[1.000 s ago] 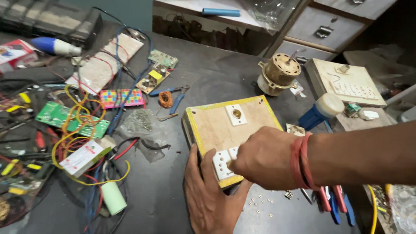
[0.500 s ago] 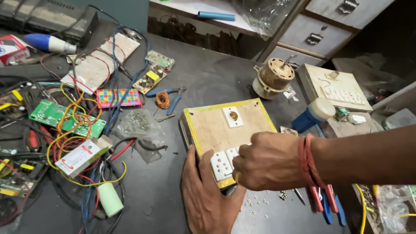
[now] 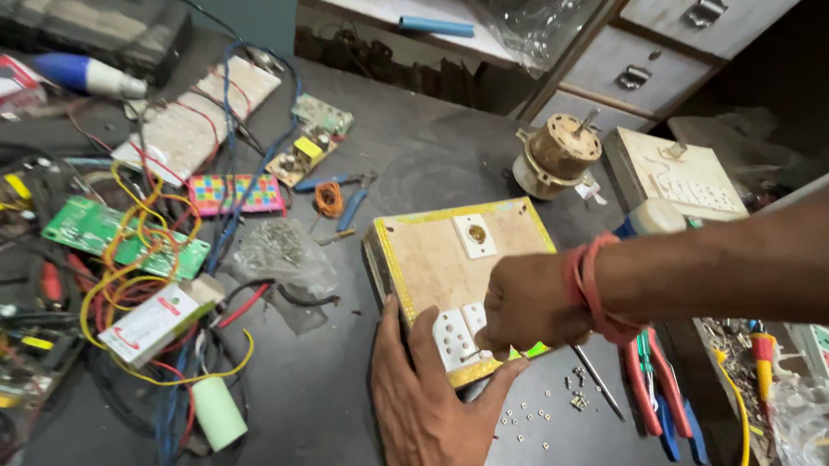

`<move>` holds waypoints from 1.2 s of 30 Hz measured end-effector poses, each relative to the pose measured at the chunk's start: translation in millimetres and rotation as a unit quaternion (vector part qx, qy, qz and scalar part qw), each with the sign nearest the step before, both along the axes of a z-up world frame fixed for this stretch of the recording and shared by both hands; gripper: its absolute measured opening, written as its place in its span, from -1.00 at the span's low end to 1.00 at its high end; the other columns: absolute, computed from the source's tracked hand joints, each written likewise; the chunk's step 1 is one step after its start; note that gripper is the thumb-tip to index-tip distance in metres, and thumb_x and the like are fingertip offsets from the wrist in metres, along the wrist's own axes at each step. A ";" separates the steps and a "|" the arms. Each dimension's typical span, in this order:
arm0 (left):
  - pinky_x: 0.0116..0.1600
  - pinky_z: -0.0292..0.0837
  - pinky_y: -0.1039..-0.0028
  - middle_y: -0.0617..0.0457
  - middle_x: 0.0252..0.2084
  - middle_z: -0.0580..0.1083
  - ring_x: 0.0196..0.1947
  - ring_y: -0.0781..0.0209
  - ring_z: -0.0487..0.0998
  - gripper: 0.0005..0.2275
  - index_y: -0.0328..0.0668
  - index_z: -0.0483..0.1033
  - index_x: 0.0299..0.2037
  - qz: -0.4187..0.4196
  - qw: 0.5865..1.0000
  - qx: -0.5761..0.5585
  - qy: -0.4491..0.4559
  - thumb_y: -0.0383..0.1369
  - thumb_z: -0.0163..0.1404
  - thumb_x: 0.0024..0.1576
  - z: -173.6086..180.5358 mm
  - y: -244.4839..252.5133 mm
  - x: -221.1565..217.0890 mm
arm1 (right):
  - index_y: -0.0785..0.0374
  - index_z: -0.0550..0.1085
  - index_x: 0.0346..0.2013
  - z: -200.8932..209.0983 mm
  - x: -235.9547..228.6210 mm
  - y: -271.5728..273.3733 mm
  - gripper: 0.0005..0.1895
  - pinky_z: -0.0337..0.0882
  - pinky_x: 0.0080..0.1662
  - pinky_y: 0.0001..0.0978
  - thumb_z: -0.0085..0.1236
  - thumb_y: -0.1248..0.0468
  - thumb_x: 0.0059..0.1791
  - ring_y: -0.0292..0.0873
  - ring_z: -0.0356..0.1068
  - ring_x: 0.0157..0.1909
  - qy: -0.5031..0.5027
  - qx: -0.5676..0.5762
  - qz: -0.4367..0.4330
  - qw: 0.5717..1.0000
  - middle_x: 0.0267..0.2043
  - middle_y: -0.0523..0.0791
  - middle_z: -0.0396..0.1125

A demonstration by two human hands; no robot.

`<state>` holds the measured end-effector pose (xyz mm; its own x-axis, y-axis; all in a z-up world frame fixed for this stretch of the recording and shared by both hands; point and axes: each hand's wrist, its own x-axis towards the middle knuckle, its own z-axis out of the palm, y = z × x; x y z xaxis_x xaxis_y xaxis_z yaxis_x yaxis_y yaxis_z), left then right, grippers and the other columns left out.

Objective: The person assembles a wooden electrical board by securing white switches and sockets using a screwdriver. They repeatedly tighten screws on the components, flip the board to inspect the wiring on the back, and continue adjusting the switches on the front.

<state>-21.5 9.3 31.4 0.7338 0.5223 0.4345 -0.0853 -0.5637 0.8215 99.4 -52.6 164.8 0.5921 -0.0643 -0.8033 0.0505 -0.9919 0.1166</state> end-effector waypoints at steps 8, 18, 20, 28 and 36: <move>0.23 0.30 0.00 -0.28 0.31 0.26 0.24 -0.32 0.34 -0.17 -0.18 0.29 0.14 -0.007 1.000 -0.005 0.019 -0.02 0.40 -0.31 1.0 0.3 3.8 | 0.17 0.57 -0.30 6.5 -18.6 -27.9 -0.86 0.48 -0.23 -0.14 0.18 0.18 -0.02 -0.02 0.52 -0.19 -0.104 0.000 0.684 0.722 -0.29 -0.09 0.48; 0.20 0.29 -0.04 -0.34 0.27 0.26 0.21 -0.35 0.34 -0.13 -0.23 0.32 0.11 -0.021 1.000 -0.010 0.010 0.08 0.41 -0.35 3.6 2.3 4.8 | 0.33 0.62 -0.33 12.5 3.8 -22.3 -0.61 0.49 -0.19 -0.13 0.11 0.02 -0.06 0.01 0.55 -0.33 -0.071 0.074 0.219 0.970 -0.44 0.03 0.48; 0.19 0.28 -0.05 -0.37 0.27 0.25 0.21 -0.37 0.33 -0.11 -0.24 0.32 0.12 -0.028 1.000 -0.004 0.011 0.10 0.41 -0.36 1.2 6.1 4.4 | 0.16 0.60 -0.20 24.3 4.4 -30.9 -0.69 0.48 -0.19 -0.13 0.10 0.07 -0.11 -0.01 0.54 -0.31 -0.152 0.104 0.260 0.948 -0.44 -0.02 0.49; 0.18 0.27 -0.07 -0.42 0.28 0.23 0.21 -0.40 0.32 -0.09 -0.27 0.31 0.17 -0.030 0.999 0.017 0.012 0.19 0.36 -0.28 -4.3 2.6 8.2 | 0.14 0.55 -0.31 36.5 6.1 -29.4 -0.75 0.40 -0.25 0.00 0.07 0.06 -0.03 0.05 0.44 -0.29 -0.242 0.152 0.458 0.841 -0.30 -0.09 0.41; 0.19 0.28 -0.06 -0.37 0.28 0.25 0.21 -0.37 0.34 -0.10 -0.23 0.33 0.14 -0.008 1.000 0.016 0.019 0.20 0.36 -0.31 -5.5 -2.9 10.9 | 0.18 0.52 -0.45 40.6 13.8 -30.9 -0.82 0.37 -0.19 -0.04 0.11 0.15 -0.07 0.03 0.39 -0.24 -0.251 0.234 0.535 0.772 -0.34 -0.08 0.38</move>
<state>-10.6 6.4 25.9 0.7575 0.4972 0.4229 -0.0637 -0.5885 0.8060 113.2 -83.6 205.4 0.3482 0.9055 -0.2426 0.9356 -0.3519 0.0293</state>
